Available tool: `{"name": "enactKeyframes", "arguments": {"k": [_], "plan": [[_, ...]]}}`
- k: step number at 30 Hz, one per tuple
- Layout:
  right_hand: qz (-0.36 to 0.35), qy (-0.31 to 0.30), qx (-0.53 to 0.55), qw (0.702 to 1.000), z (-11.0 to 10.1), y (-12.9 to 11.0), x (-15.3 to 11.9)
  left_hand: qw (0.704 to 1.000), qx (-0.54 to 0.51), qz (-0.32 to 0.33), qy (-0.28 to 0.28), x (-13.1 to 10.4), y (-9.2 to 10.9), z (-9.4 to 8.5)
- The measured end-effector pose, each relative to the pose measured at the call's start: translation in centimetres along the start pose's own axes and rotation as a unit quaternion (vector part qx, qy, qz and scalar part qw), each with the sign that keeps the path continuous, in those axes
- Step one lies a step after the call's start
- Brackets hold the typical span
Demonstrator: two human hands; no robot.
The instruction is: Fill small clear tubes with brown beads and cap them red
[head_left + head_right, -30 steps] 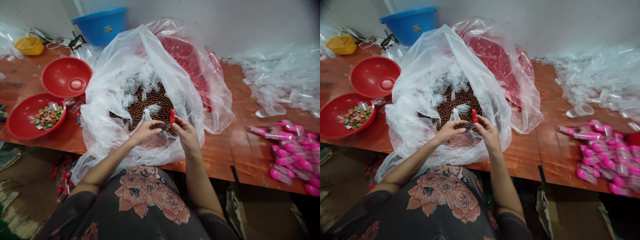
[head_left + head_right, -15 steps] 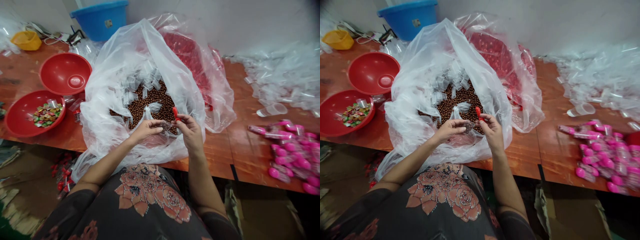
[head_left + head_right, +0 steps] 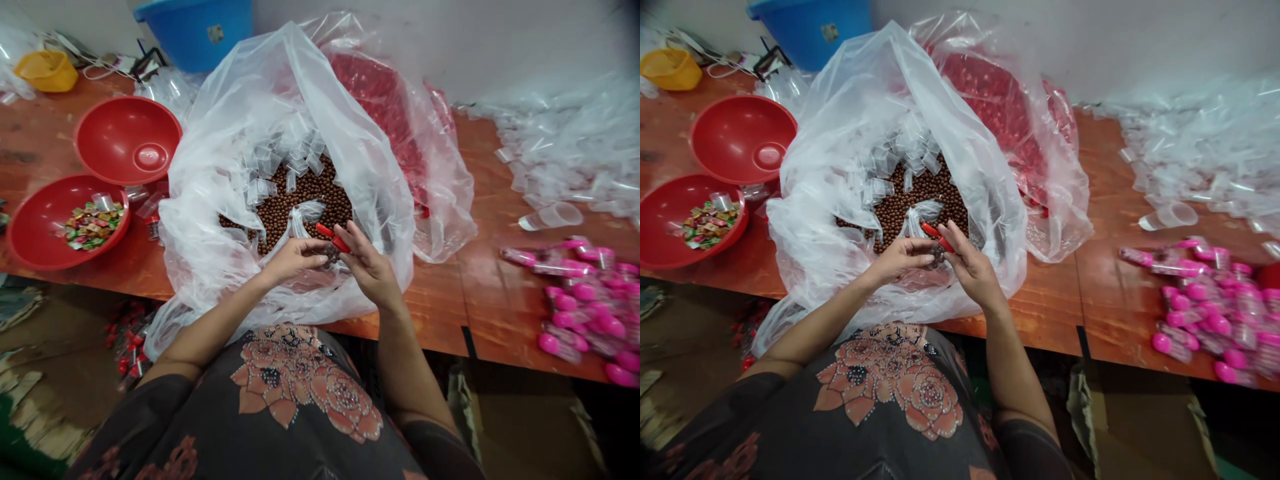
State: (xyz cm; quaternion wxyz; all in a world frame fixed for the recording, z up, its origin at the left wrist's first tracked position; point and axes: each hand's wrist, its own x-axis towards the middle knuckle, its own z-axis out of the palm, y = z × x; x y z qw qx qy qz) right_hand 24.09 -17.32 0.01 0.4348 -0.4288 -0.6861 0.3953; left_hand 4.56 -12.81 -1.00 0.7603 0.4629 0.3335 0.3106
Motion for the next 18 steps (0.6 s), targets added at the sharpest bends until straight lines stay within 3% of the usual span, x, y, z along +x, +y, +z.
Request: {"name": "enactKeyframes", "arguments": {"k": [4, 8, 11, 18], "plan": [[-0.043, -0.014, -0.072, 0.996, 0.3, 0.1, -0.3, 1.0, 0.0, 0.009, -0.015, -0.1, 0.1, 0.1], [-0.001, 0.059, 0.017, 0.998, 0.9, 0.6, -0.4, 1.0, 0.008, 0.002, -0.017, -0.3, 0.0, 0.1], [0.016, 0.074, 0.046, 0.996, 1.1, 0.7, -0.5, 1.0, 0.013, 0.005, -0.008, -0.4, -0.2, 0.2], [-0.023, 0.129, -0.089, 0.987, 1.5, 0.1, -1.4, 0.999, 0.021, 0.027, 0.034, -0.5, -0.2, 0.7]]}}
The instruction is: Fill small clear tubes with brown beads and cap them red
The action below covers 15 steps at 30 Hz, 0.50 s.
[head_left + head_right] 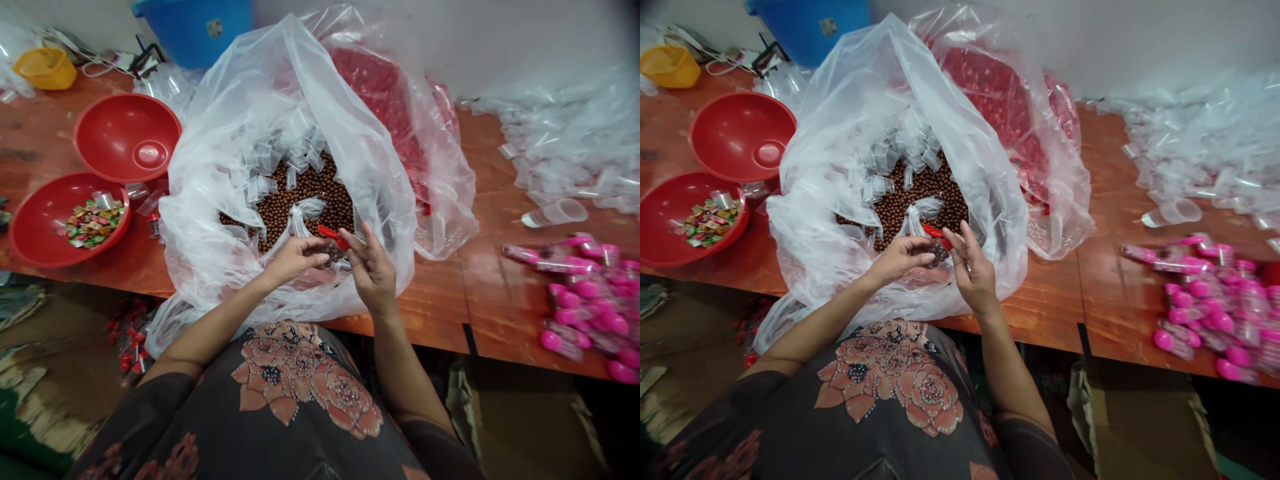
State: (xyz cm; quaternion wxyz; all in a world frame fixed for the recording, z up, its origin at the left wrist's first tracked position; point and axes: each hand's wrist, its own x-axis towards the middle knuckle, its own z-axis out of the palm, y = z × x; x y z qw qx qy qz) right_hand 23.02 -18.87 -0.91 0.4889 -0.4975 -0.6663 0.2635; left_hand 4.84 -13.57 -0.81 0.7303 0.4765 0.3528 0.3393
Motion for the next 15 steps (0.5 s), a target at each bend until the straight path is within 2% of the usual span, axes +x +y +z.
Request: {"name": "enactKeyframes", "arguments": {"k": [6, 8, 11, 13, 15], "plan": [[-0.022, -0.007, -0.054, 0.998, 0.3, -0.7, -0.1, 1.0, 0.017, -0.005, -0.006, -0.1, 0.7, 0.2], [-0.038, -0.036, -0.076, 0.996, 0.2, -0.6, 0.3, 1.0, 0.005, -0.006, 0.004, 0.0, 0.7, 0.3], [-0.1, -0.091, -0.128, 0.982, 0.1, -0.1, 0.9, 0.999, -0.027, -0.006, 0.018, 0.2, 0.5, 0.4], [-0.129, -0.104, -0.153, 0.974, 0.0, 0.4, 1.3, 0.998, -0.05, -0.008, 0.025, 0.4, 0.3, 0.5], [-0.126, -0.103, -0.159, 0.974, -0.2, 0.8, 1.6, 0.997, -0.07, -0.013, 0.03, 0.5, 0.2, 0.5]]}}
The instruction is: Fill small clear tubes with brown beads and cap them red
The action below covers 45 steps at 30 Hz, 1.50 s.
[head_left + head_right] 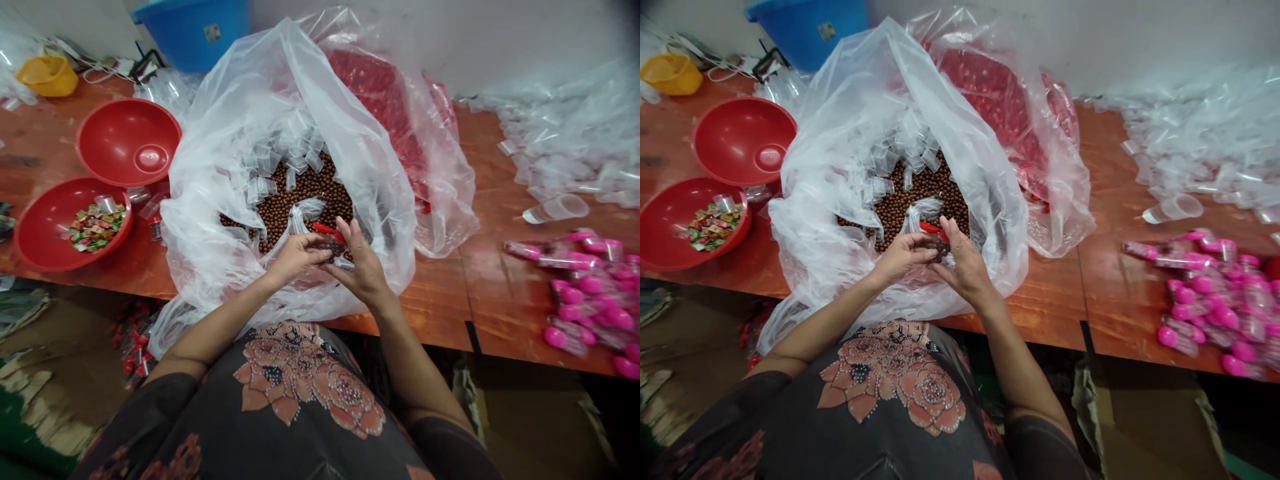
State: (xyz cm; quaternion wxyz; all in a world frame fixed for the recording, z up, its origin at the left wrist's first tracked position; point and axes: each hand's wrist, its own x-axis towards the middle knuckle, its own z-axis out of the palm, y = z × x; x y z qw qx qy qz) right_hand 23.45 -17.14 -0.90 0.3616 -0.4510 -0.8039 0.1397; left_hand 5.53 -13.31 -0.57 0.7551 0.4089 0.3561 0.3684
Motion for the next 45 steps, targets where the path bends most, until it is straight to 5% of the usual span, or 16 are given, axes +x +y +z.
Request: {"name": "enactKeyframes", "arguments": {"k": [9, 14, 21, 27, 32, 37, 40, 45], "plan": [[-0.043, -0.007, 0.038, 0.998, 0.7, 0.0, 0.4, 0.985, -0.108, -0.13, -0.044, 0.1, -0.4, 0.1], [0.024, 0.011, 0.044, 0.999, 1.1, 0.2, 0.5, 0.992, -0.085, -0.093, -0.026, 0.1, -0.6, 0.7], [0.004, 0.052, -0.064, 0.997, 0.3, 0.2, 1.1, 0.996, -0.028, -0.081, -0.035, 0.8, -0.3, 1.5], [-0.021, 0.05, -0.096, 0.994, 0.8, 0.9, 1.2, 0.998, 0.04, -0.028, 0.027, 1.6, -0.9, 2.3], [-0.002, -0.021, -0.048, 0.999, 0.9, 1.6, 1.4, 0.993, 0.006, -0.05, 0.107, 1.7, -1.3, 2.4], [0.087, -0.051, 0.047, 0.994, 0.6, 5.1, 1.0, 0.987, -0.099, -0.074, 0.108, 1.4, 1.0, 1.2], [0.128, -0.06, -0.05, 0.989, 1.2, 7.1, 0.8, 0.988, -0.12, -0.054, 0.084, 0.8, 3.1, 0.7], [0.085, -0.18, -0.197, 0.96, 2.6, 7.4, 1.0, 0.987, -0.149, -0.044, 0.03, -0.7, 5.7, 1.3]]}}
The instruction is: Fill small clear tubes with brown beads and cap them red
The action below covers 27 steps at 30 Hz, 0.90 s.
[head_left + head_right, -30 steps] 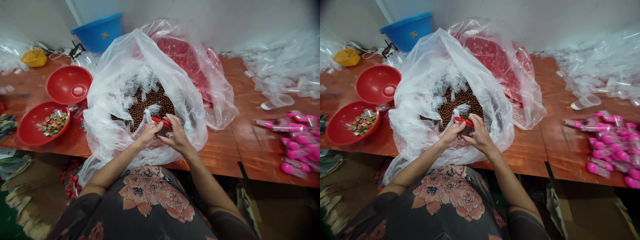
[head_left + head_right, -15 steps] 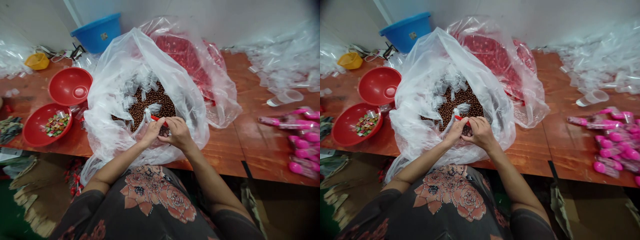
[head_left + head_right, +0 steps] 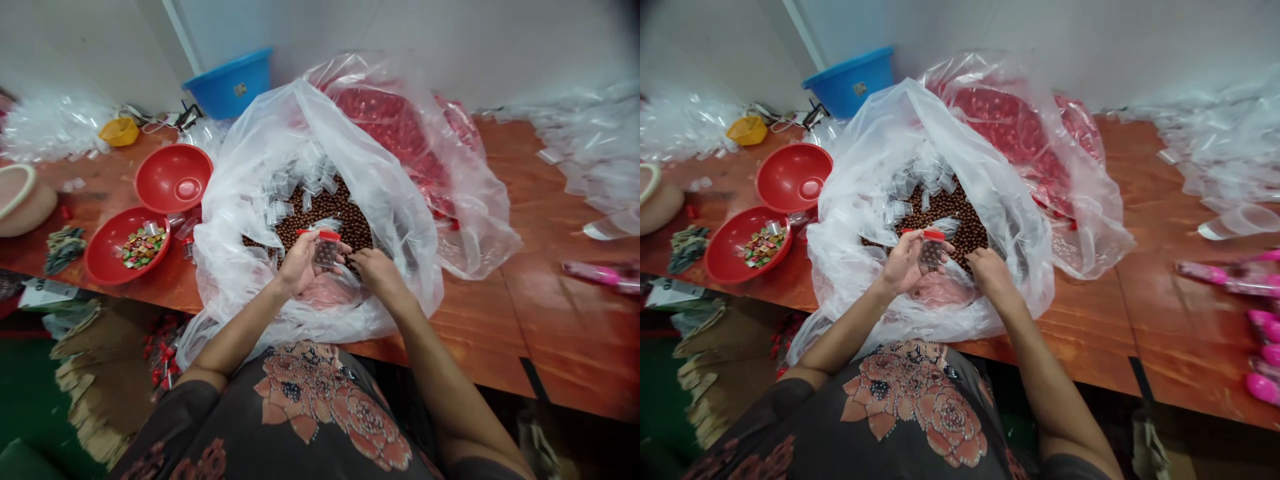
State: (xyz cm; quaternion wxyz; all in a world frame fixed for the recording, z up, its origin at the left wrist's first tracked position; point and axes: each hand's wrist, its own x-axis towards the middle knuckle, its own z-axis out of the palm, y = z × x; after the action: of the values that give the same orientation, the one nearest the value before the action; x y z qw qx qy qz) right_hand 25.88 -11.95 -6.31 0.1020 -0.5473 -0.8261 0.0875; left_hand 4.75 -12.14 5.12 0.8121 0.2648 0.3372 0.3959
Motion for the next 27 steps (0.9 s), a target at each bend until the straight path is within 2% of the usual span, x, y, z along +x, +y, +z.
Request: {"name": "enactKeyframes", "arguments": {"k": [2, 5, 8, 10, 12, 14, 16, 18, 21, 27], "plan": [[0.002, -0.006, -0.017, 1.0, 0.2, -0.3, 0.2, 1.0, -0.009, 0.011, -0.01, -0.5, 0.4, 0.2], [0.018, 0.022, 0.011, 1.0, 0.5, -0.2, 0.2, 1.0, -0.013, 0.027, -0.006, -0.6, 0.5, -0.1], [0.079, 0.114, 0.134, 0.981, -0.1, -0.6, -0.1, 1.0, -0.001, 0.027, 0.003, -0.2, -0.1, -0.7], [0.131, 0.209, 0.28, 0.928, -1.2, -1.6, -0.3, 0.999, 0.021, 0.038, 0.003, 0.2, -0.9, -1.0], [0.16, 0.28, 0.436, 0.84, -2.8, -3.2, -0.5, 0.997, 0.051, 0.053, -0.002, 0.4, -1.9, -1.2], [0.159, 0.301, 0.542, 0.768, -4.4, -5.0, -0.7, 0.995, 0.079, 0.058, -0.012, 0.6, -2.8, -1.2], [0.151, 0.296, 0.582, 0.742, -5.6, -6.5, -0.9, 0.993, 0.099, 0.058, -0.024, 0.7, -3.6, -1.2], [0.144, 0.294, 0.577, 0.748, -6.1, -7.4, -1.1, 0.992, 0.11, 0.064, -0.024, 0.8, -4.1, -1.2], [0.116, 0.302, 0.533, 0.782, -6.0, -7.7, -1.5, 0.989, 0.121, 0.088, -0.007, 1.0, -4.7, -1.4], [0.001, 0.285, 0.359, 0.889, -5.0, -6.9, -1.8, 0.979, 0.135, 0.149, 0.042, 1.3, -5.2, -1.5]]}}
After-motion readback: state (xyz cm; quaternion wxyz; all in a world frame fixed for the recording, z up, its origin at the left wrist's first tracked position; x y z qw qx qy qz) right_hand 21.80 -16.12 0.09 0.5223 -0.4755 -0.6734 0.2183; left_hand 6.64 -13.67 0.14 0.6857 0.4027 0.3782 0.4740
